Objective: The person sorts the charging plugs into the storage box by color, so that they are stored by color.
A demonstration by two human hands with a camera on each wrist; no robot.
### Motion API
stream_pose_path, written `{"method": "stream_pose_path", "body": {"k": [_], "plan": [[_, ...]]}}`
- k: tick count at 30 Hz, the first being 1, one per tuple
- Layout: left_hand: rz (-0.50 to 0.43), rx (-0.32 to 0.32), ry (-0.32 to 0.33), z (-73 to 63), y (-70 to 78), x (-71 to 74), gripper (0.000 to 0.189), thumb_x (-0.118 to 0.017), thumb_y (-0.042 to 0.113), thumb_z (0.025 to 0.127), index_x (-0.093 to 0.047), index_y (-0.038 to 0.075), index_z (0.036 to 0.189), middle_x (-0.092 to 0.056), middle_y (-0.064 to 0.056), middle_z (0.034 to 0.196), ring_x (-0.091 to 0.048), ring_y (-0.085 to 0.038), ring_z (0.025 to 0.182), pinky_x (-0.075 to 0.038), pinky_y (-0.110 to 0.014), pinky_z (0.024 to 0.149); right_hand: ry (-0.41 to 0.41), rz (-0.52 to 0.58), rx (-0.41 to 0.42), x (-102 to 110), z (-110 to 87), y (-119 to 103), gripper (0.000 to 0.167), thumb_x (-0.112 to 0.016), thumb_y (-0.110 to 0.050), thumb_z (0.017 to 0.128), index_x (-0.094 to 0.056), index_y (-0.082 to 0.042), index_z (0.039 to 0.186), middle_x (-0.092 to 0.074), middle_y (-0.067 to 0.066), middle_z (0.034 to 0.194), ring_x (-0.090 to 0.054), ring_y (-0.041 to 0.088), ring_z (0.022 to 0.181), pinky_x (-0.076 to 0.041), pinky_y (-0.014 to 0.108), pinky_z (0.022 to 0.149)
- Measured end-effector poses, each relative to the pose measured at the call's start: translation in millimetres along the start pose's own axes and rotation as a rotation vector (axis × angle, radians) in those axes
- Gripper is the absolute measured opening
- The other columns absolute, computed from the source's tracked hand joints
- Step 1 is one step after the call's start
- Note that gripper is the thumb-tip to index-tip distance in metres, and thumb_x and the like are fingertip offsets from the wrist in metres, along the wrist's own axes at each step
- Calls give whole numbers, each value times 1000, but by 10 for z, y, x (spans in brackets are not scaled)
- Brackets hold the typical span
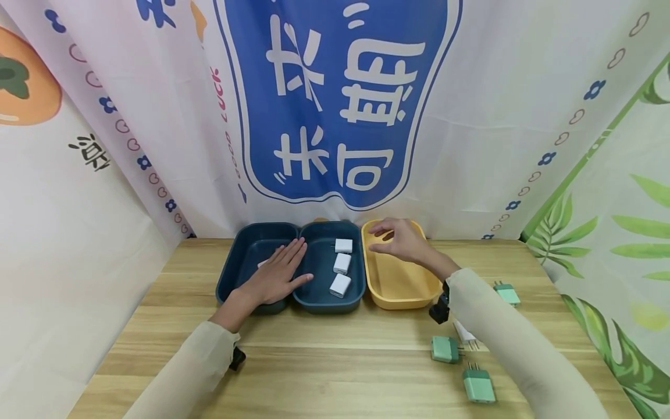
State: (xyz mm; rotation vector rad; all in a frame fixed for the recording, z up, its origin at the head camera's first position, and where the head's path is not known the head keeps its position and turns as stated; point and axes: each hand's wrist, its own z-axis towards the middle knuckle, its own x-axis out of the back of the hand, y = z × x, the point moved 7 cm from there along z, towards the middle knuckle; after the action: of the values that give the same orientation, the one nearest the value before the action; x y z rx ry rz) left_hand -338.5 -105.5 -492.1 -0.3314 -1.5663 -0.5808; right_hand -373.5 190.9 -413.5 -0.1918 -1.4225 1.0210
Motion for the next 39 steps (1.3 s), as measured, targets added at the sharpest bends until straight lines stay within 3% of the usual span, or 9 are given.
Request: {"method": "stream_pose_path", "body": {"k": [9, 13, 16, 20, 26, 33, 39], "plan": [[0, -5, 5, -18, -5, 2, 90, -34, 67, 109, -9, 7, 170, -1, -9, 179, -2, -28, 165, -8, -50, 133, -6, 11, 23, 126, -221, -101, 35, -89, -13, 87, -78, -4, 119, -74, 18, 123, -70, 39, 111, -59, 58, 96], [-15, 2, -7, -23, 4, -2, 90, -33, 67, 109, -10, 6, 170, 0, -8, 179, 0, -26, 165, -6, -49, 133, -2, -11, 54, 177, -329, -122, 35, -90, -12, 86, -79, -4, 118, -75, 17, 121, -71, 34, 108, -62, 46, 93], [-19, 9, -15, -20, -3, -9, 90, -31, 69, 108, -9, 7, 171, 1, -6, 179, 3, -23, 165, -4, -47, 134, 6, -20, 96, 219, -413, -136, 34, -90, -12, 85, -79, -2, 116, -75, 18, 119, -71, 35, 107, -63, 44, 90], [-20, 10, -18, -14, -11, -7, 90, -30, 70, 108, -8, 8, 171, 2, -5, 179, 3, -22, 165, -4, -47, 134, 8, -24, 101, 277, -539, -121, 35, -90, -12, 86, -78, 1, 116, -75, 19, 119, -70, 40, 108, -63, 49, 89], [-9, 8, -19, -16, -8, 2, 90, -31, 69, 108, -6, 9, 171, 1, -7, 179, 2, -24, 165, -5, -49, 133, 19, -63, 91, 345, -737, -64, 34, -89, -14, 88, -78, -3, 117, -75, 14, 120, -70, 38, 108, -62, 30, 88], [-3, 6, -22, -23, 13, 21, 91, -32, 69, 108, -7, 8, 171, 0, -7, 179, 1, -26, 165, -6, -49, 133, 50, -112, 131, 449, -945, -48, 34, -91, -13, 84, -79, -8, 116, -78, 8, 118, -73, 28, 105, -63, 31, 85], [0, 10, -26, -20, 14, 26, 91, -31, 70, 108, -5, 10, 171, 1, -6, 179, 2, -25, 165, -5, -48, 134, 51, -138, 104, 520, -1105, 3, 36, -91, -15, 86, -78, -7, 118, -78, 6, 120, -73, 23, 104, -62, 35, 88]]}}
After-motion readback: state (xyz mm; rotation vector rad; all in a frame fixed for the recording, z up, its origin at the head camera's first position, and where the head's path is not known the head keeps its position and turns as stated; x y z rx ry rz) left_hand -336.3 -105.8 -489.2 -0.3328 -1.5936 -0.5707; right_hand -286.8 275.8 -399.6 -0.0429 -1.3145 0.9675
